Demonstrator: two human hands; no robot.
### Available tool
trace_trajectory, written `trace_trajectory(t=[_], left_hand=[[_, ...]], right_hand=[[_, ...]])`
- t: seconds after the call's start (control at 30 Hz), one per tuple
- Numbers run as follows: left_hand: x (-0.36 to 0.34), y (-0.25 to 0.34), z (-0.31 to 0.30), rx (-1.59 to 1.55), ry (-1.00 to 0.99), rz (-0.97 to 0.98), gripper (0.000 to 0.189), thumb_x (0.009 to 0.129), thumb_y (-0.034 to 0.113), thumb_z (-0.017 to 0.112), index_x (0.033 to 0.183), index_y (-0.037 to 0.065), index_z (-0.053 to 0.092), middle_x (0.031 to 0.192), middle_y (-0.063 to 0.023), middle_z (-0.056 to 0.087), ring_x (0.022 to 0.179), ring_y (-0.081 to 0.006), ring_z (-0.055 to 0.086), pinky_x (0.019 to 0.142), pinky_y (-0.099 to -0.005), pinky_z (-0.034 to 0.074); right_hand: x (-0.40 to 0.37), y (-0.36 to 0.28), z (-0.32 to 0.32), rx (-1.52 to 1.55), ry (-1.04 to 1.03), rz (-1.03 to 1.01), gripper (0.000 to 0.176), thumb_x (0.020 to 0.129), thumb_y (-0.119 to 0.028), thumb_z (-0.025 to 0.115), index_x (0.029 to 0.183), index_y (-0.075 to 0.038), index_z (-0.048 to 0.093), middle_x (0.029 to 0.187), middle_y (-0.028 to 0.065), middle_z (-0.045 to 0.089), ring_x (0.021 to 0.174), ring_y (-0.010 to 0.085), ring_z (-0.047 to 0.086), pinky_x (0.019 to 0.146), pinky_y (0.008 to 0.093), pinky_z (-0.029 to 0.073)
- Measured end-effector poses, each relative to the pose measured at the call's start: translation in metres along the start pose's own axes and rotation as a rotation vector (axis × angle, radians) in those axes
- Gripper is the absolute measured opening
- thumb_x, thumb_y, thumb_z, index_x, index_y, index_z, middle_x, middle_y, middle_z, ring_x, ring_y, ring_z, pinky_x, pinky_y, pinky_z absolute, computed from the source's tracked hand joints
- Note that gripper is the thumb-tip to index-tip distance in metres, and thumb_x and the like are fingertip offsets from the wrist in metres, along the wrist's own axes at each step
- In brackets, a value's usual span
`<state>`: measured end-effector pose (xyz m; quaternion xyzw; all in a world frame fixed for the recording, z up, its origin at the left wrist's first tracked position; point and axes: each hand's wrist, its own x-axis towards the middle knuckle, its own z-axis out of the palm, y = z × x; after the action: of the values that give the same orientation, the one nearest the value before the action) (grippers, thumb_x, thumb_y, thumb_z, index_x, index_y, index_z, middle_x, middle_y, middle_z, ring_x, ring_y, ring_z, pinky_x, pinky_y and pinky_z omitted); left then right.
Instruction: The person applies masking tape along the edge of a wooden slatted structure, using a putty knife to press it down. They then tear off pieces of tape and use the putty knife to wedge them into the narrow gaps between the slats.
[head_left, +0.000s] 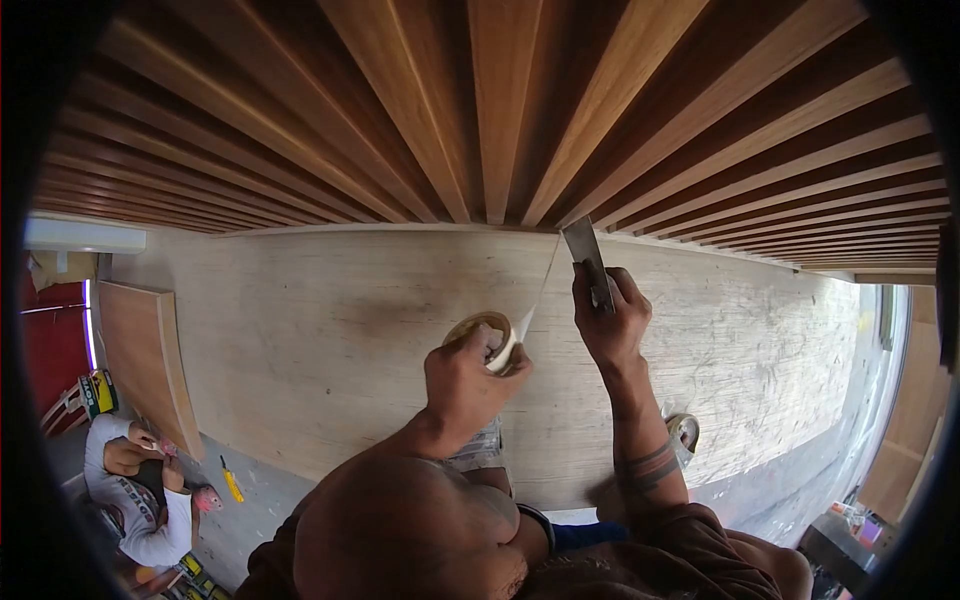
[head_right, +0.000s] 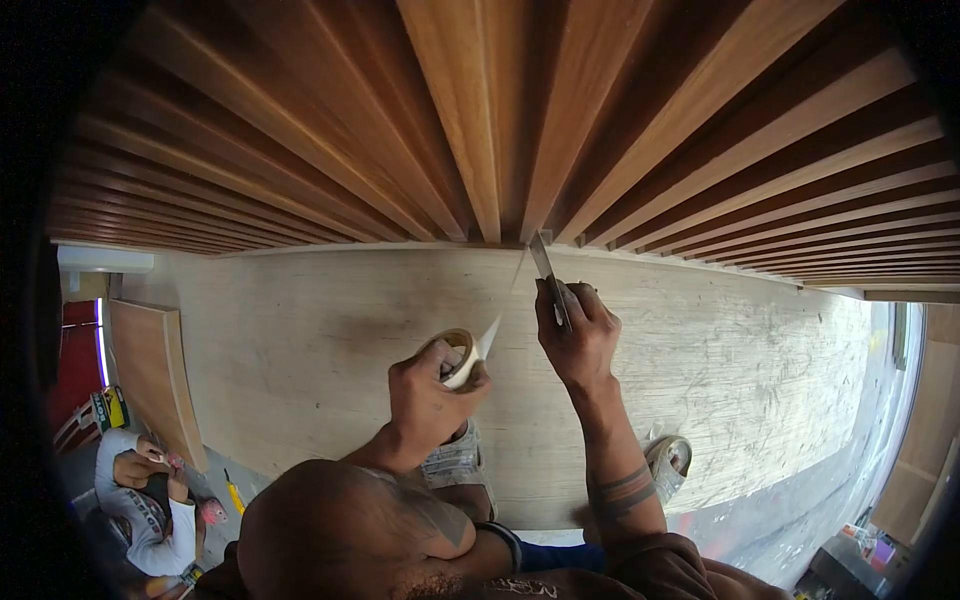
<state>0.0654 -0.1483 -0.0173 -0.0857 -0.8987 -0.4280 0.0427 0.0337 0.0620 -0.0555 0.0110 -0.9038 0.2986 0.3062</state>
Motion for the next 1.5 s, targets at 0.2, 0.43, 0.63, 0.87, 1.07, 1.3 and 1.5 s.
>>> trace_trajectory(t=[0.2,0.43,0.63,0.87,1.07,1.3,1.5], left_hand=[[-0.002,0.002,0.007,-0.021,-0.043,0.076,0.029,0.077,0.022,0.088,0.08,0.005,0.066,0.07,-0.0118,0.071,0.06,-0.038,0.071,0.056,-0.0461,0.06],[0.013,-0.028,-0.004,-0.042,0.051,-0.063,0.023,0.078,0.01,0.09,0.085,0.0,0.07,0.071,-0.0143,0.075,0.061,-0.0252,0.077,0.059,-0.0363,0.06],[0.053,-0.065,-0.015,0.09,0.147,-0.132,0.022,0.08,0.01,0.088,0.081,-0.001,0.069,0.067,-0.0157,0.072,0.057,-0.025,0.073,0.056,-0.0356,0.056],[0.074,-0.067,-0.007,0.307,0.394,0.133,0.021,0.08,0.014,0.087,0.089,0.002,0.073,0.08,-0.0184,0.074,0.07,-0.0423,0.073,0.06,-0.0463,0.059],[0.079,-0.065,-0.011,0.301,0.389,0.105,0.023,0.08,0.011,0.087,0.093,-0.003,0.073,0.083,-0.0216,0.076,0.073,-0.0416,0.076,0.064,-0.0436,0.061],[0.073,-0.062,-0.014,0.294,0.389,0.096,0.025,0.079,0.017,0.09,0.085,0.002,0.071,0.08,-0.0193,0.074,0.072,-0.0431,0.072,0.063,-0.0469,0.06],[0.075,-0.062,-0.014,0.306,0.413,0.112,0.025,0.079,0.018,0.09,0.084,0.002,0.071,0.079,-0.0187,0.073,0.07,-0.043,0.072,0.061,-0.0467,0.06]], right_hand=[[0.001,-0.001,-0.002,-0.005,-0.003,-0.003,0.009,0.089,-0.003,0.085,0.093,-0.005,0.077,0.078,0.0081,0.068,0.058,0.0266,0.066,0.052,0.0376,0.053],[0.002,-0.002,0.0,0.048,0.001,0.029,0.009,0.089,-0.003,0.084,0.089,-0.005,0.076,0.077,0.0084,0.067,0.056,0.027,0.065,0.052,0.0381,0.052],[0.002,-0.002,0.0,0.009,-0.007,0.013,0.01,0.09,-0.003,0.084,0.086,-0.005,0.075,0.075,0.008,0.066,0.055,0.0268,0.065,0.05,0.038,0.051],[0.007,-0.003,-0.008,0.012,-0.009,0.012,0.008,0.09,-0.004,0.084,0.088,-0.005,0.076,0.076,0.0082,0.067,0.055,0.0268,0.065,0.05,0.0383,0.051],[0.001,0.002,-0.006,0.036,-0.006,0.021,0.007,0.09,-0.004,0.083,0.089,-0.006,0.077,0.077,0.008,0.067,0.056,0.0272,0.066,0.051,0.038,0.052],[0.003,0.0,-0.006,0.064,-0.021,0.017,0.007,0.09,-0.004,0.084,0.094,-0.006,0.078,0.078,0.0079,0.068,0.058,0.0276,0.067,0.052,0.0387,0.053],[0.001,-0.004,0.002,0.086,0.016,0.03,0.007,0.09,-0.005,0.084,0.094,-0.006,0.079,0.077,0.0078,0.067,0.056,0.0274,0.066,0.051,0.0389,0.052]])
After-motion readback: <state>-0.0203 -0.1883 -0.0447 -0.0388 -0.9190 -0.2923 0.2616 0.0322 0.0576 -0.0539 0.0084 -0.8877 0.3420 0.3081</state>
